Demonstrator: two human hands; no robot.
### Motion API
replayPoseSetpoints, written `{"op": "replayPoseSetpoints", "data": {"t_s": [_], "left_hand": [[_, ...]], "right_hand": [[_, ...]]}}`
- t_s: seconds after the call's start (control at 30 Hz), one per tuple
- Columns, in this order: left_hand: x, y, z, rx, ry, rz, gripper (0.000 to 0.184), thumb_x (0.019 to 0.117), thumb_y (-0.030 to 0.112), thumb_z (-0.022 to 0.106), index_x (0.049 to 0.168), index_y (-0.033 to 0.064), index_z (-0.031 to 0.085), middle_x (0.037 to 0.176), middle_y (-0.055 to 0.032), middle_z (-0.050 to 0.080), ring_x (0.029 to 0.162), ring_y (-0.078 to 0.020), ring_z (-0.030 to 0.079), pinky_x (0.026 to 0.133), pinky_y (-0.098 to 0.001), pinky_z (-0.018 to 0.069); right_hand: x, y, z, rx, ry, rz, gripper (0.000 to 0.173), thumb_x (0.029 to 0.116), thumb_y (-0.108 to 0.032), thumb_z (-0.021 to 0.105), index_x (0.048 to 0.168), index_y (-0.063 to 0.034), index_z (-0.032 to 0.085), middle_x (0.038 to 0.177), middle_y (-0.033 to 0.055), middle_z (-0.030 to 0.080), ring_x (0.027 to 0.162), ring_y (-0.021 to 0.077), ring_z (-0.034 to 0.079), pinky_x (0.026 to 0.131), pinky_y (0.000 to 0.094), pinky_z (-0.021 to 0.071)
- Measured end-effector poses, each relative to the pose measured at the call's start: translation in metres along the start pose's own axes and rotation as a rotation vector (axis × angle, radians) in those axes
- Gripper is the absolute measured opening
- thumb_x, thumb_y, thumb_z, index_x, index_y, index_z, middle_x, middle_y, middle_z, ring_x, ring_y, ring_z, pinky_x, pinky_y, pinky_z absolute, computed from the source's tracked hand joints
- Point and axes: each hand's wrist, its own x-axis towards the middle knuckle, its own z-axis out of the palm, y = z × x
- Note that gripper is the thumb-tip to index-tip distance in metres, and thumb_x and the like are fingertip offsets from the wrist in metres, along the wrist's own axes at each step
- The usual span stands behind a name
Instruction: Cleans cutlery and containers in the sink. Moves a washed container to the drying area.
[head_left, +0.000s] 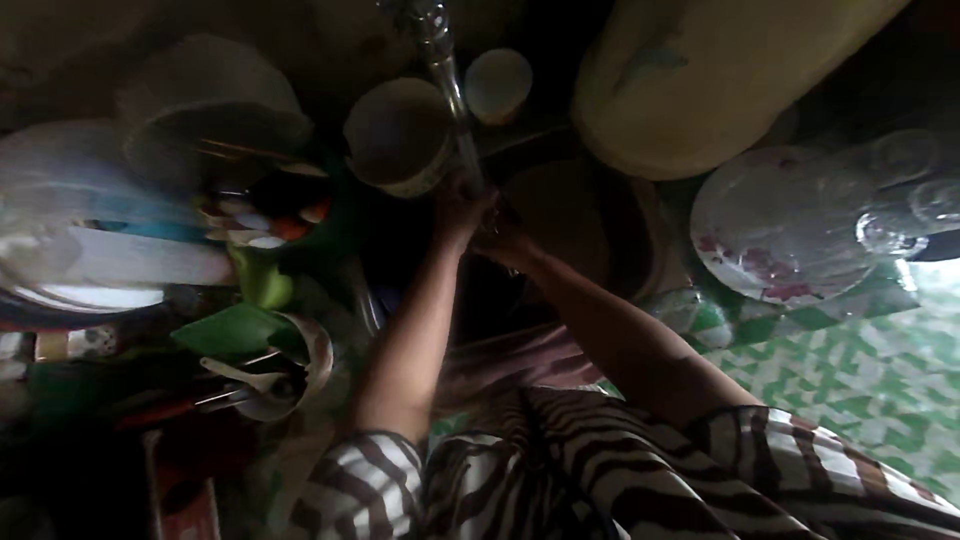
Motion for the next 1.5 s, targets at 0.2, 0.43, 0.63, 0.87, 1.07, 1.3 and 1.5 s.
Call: {"op": "replayPoseSetpoints", "data": {"t_s": [0.2,0.43,0.63,0.87,1.07,1.3,1.5], "left_hand": [[0.005,0.009,0.009,0.156,0.078,0.001,0.043,0.0961,0.021,0.07,0.135,0.0044,0.062,0.125,-0.0174,0.067,0.113,-0.026,0.065,0.098,-0.0462,0.054],[-0.016,0.039,0.014,0.379,-0.046,0.048,0.038,0.0896,0.017,0.075,0.123,0.0017,0.065,0.114,-0.0214,0.068,0.105,-0.0336,0.067,0.09,-0.0521,0.0561],[-0.025,0.037,0.017,-0.016,0.079,-0.042,0.031,0.0978,0.017,0.068,0.125,0.0024,0.066,0.117,-0.0182,0.068,0.107,-0.028,0.065,0.094,-0.0477,0.0533],[-0.017,0.042,-0.007,-0.595,-0.005,-0.084,0.036,0.109,0.029,0.048,0.133,0.0063,0.061,0.123,-0.0081,0.066,0.11,-0.0172,0.062,0.094,-0.0379,0.0529],[-0.029,0.023,-0.05,-0.468,-0.036,-0.054,0.037,0.1085,0.027,0.051,0.135,0.0027,0.059,0.127,-0.0117,0.066,0.114,-0.0191,0.065,0.099,-0.0381,0.0542],[-0.087,-0.072,-0.122,0.195,-0.128,-0.209,0.038,0.1086,0.025,0.051,0.138,0.0015,0.059,0.137,-0.0207,0.062,0.128,-0.0331,0.06,0.11,-0.053,0.0458],[-0.137,-0.12,-0.163,0.677,-0.583,-0.18,0.049,0.1069,0.034,0.052,0.147,0.0057,0.053,0.148,-0.0228,0.053,0.142,-0.0398,0.046,0.117,-0.0593,0.0344]], "right_hand": [[-0.002,0.002,0.007,0.226,0.01,-0.004,0.076,0.089,-0.026,0.082,0.151,-0.0069,0.042,0.123,0.0223,0.065,0.099,0.0324,0.07,0.088,0.0507,0.059],[0.003,0.004,0.017,0.105,0.182,-0.07,0.057,0.0971,-0.021,0.072,0.143,0.0038,0.05,0.135,0.0256,0.059,0.125,0.034,0.059,0.106,0.0513,0.0486],[-0.011,-0.055,-0.011,0.062,0.051,0.088,0.049,0.105,-0.015,0.058,0.147,0.0061,0.044,0.145,0.027,0.053,0.134,0.0359,0.053,0.115,0.0493,0.0406],[0.017,-0.032,-0.009,0.37,0.148,-0.189,0.054,0.0907,-0.009,0.076,0.139,0.0012,0.052,0.129,0.0163,0.061,0.114,0.0173,0.061,0.099,0.0371,0.0525],[0.02,-0.038,0.002,0.641,0.143,-0.466,0.045,0.0791,0.01,0.078,0.12,0.0033,0.061,0.107,0.0078,0.069,0.099,0.0128,0.068,0.091,0.0322,0.0598],[0.015,-0.042,0.012,0.455,0.162,-0.488,0.031,0.0905,0.001,0.071,0.12,0.0029,0.062,0.11,0.0078,0.068,0.104,0.0117,0.066,0.097,0.0314,0.0558],[-0.007,-0.023,0.065,0.042,0.163,0.1,0.061,0.0923,-0.015,0.077,0.144,0.0019,0.05,0.142,0.0237,0.056,0.129,0.0318,0.057,0.108,0.0458,0.0487]]}}
